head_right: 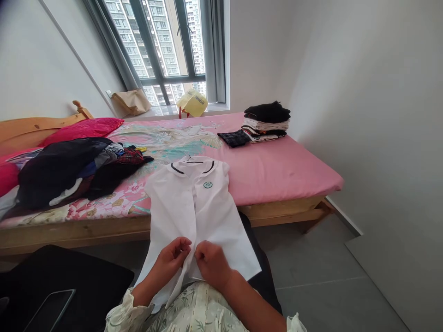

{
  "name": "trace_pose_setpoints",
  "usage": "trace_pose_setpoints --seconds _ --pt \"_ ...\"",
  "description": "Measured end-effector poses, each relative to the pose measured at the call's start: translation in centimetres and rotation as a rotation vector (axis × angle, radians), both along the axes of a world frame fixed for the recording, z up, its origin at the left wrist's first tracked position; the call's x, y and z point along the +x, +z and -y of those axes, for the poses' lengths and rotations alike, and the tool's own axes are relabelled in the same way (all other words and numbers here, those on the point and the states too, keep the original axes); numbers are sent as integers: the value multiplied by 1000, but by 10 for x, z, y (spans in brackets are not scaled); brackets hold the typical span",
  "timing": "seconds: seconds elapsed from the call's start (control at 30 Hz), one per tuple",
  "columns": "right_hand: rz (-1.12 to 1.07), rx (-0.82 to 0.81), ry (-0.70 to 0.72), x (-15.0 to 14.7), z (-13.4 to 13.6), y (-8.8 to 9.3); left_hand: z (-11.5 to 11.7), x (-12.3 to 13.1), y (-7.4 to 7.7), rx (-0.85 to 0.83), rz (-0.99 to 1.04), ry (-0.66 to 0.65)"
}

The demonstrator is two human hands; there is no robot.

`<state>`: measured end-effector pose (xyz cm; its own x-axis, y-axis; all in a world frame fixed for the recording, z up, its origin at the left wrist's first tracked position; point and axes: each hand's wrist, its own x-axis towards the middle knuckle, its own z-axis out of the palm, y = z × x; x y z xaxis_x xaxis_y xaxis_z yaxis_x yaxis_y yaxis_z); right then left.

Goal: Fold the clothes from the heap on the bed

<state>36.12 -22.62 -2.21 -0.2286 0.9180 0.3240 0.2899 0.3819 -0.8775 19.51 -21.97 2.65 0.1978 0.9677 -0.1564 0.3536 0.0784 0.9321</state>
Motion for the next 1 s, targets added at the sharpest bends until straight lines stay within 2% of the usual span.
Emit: trace_pose_setpoints --seconds 0.13,0.33,0.5,0.67,0.77,1.0 --pt "-18 -10 10 -1 0 -1 -4 -1 4 -91 42 -51" --pt "-32 -21 11 -1 -2 -2 -9 3 6 60 -118 -130" --pt "-64 -33 11 -2 -2 -2 -10 8 5 114 -184 -168" --pt "-178 -188 -28 -6 -2 -11 -9 10 3 157 -208 -166" --pt "-260 -309 -63 -8 -3 -15 -8 9 -3 172 -228 -157" --pt "-258 -471 -118 -12 -6 -13 -3 11 -19 209 -270 -98"
